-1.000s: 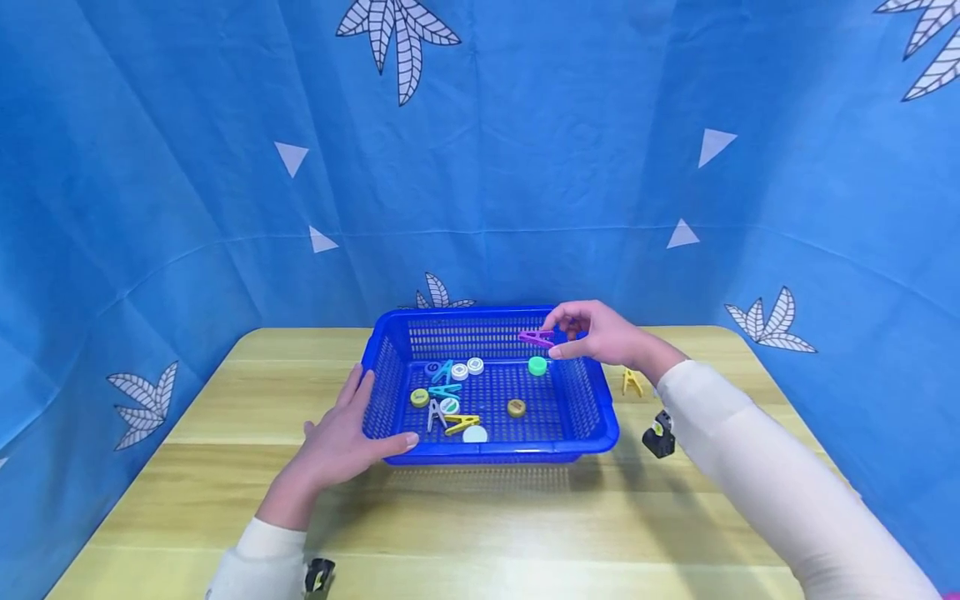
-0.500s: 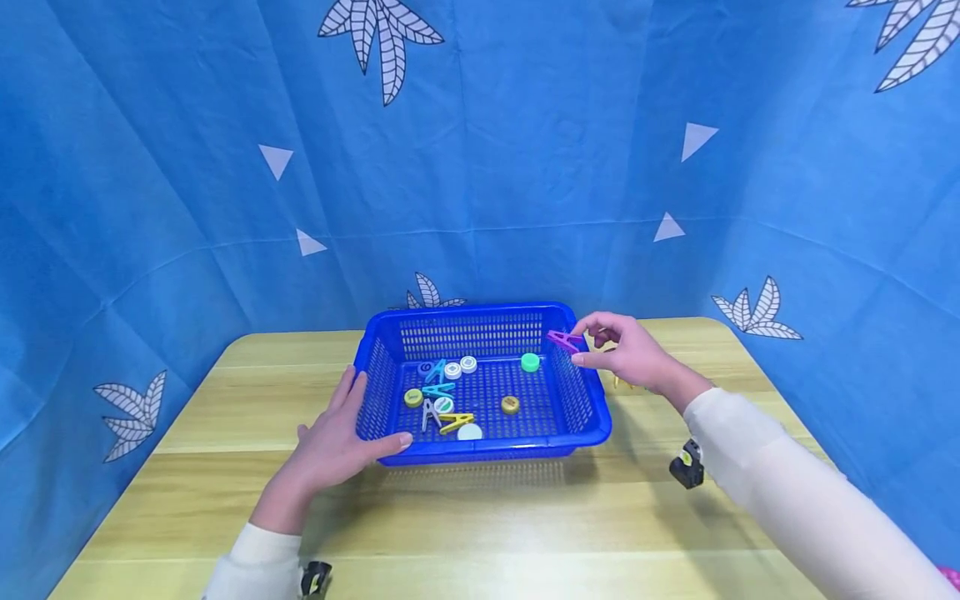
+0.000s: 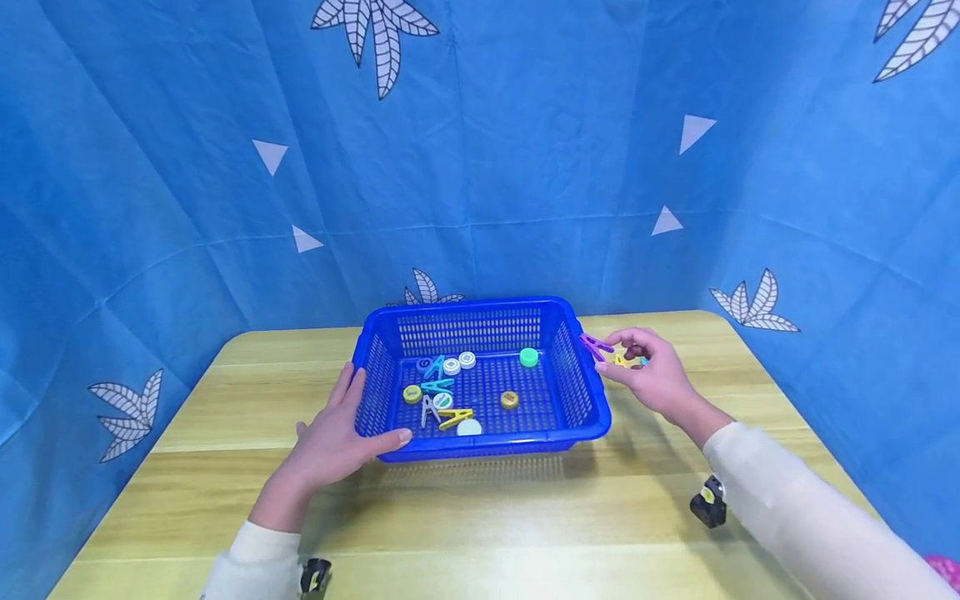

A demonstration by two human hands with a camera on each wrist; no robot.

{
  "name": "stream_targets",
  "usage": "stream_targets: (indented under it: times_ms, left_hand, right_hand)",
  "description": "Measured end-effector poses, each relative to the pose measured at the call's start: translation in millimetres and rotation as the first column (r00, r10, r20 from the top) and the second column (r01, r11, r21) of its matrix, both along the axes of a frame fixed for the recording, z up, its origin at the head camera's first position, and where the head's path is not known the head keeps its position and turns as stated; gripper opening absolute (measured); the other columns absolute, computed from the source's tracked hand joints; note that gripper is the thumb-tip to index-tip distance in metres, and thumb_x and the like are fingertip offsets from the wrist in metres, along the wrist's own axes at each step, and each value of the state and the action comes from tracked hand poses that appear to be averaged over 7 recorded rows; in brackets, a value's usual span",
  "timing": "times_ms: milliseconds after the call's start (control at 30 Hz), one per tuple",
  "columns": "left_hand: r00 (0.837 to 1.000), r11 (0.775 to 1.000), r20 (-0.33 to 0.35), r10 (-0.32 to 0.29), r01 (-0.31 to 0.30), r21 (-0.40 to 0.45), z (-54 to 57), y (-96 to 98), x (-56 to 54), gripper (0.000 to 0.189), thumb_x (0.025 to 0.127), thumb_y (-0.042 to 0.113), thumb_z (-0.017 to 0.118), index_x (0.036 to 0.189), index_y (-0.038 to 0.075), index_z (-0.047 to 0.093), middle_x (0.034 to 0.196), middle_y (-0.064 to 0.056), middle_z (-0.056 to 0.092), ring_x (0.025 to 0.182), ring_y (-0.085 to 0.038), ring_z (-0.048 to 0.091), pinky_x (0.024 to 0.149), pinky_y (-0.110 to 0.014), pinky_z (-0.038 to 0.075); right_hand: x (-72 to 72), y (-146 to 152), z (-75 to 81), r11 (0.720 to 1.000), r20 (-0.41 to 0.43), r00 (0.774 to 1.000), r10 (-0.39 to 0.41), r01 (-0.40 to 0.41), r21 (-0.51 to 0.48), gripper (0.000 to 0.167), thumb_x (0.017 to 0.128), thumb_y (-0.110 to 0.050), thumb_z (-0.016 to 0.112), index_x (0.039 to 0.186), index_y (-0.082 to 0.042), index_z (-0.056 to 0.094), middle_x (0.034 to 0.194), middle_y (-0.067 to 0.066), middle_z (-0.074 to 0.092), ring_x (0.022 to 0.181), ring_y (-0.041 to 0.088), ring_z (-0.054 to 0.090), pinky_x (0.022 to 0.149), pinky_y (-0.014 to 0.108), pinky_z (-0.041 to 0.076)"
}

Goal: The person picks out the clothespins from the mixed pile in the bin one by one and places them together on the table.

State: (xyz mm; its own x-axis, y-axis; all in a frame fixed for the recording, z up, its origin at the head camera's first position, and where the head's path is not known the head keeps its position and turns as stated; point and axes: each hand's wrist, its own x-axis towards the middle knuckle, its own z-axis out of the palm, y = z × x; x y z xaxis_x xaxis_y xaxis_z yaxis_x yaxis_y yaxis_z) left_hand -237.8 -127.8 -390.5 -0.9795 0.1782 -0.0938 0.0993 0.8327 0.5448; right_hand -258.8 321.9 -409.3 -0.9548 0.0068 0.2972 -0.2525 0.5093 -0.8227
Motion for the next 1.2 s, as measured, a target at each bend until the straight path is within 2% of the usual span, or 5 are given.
stream_targets:
  times_ms: [233,500,600,800,1200]
  left_hand:
    - [1.0,1.0,0.001,-0.002,0.002,0.009,0.3,0.6,-0.5,0.132,0.069,0.085,0.063,0.162,0.01,0.007,0.167,-0.008,-0.007,0.144,-0.05,0.016,0.094,-0.084,-0.005]
    - [1.0,1.0,0.016,0.002,-0.002,0.009,2.4,0.2,-0.3,0.128,0.073,0.079,0.066,0.161,0.009,0.005,0.167,-0.009,-0.008,0.144,-0.051,0.015,0.095,-0.083,-0.007]
    - [1.0,1.0,0.017,0.001,-0.002,0.01,1.6,0.2,-0.2,0.129,0.072,0.08,0.066,0.161,0.01,0.005,0.167,-0.009,-0.007,0.144,-0.051,0.015,0.095,-0.083,-0.006]
    - [1.0,1.0,0.022,0.003,-0.003,0.017,-0.2,0.0,0.2,0.129,0.072,0.081,0.065,0.162,0.01,0.004,0.167,-0.008,-0.008,0.144,-0.052,0.014,0.095,-0.083,-0.007]
    - [1.0,1.0,0.022,-0.013,0.012,0.011,1.7,0.1,-0.2,0.129,0.073,0.082,0.063,0.161,0.01,0.003,0.167,-0.009,-0.009,0.144,-0.052,0.015,0.094,-0.083,-0.007]
  right_hand:
    - [17.0,4.3,-15.8,0.99,-0.049,0.99,-0.134,0.136,0.043,0.035,0.082,-0.012,0.085,0.112,-0.003,0.07,0.104,0.011,0.055,0.087,0.026,0.049,0.066,0.02,0.044]
    - [33.9,3.0,-27.0,0.964,-0.065,0.967,-0.248,0.252,0.08,0.034,0.08,-0.017,0.086,0.106,0.0,0.071,0.106,0.016,0.054,0.09,0.026,0.046,0.068,0.024,0.041]
    - [39.6,2.7,-32.4,0.953,-0.056,0.957,-0.284,0.288,0.098,0.035,0.08,-0.018,0.086,0.106,0.0,0.071,0.105,0.019,0.053,0.092,0.025,0.045,0.072,0.032,0.038]
    - [48.0,1.7,-43.8,0.938,-0.04,0.947,-0.32,0.323,0.125,0.035,0.08,-0.017,0.086,0.106,0.0,0.071,0.106,0.021,0.051,0.094,0.031,0.047,0.075,0.039,0.036]
    - [53.8,1.7,-62.3,0.901,0.012,0.918,-0.397,0.387,0.195,0.036,0.08,-0.021,0.086,0.105,0.001,0.071,0.113,0.024,0.049,0.104,0.04,0.046,0.083,0.048,0.034]
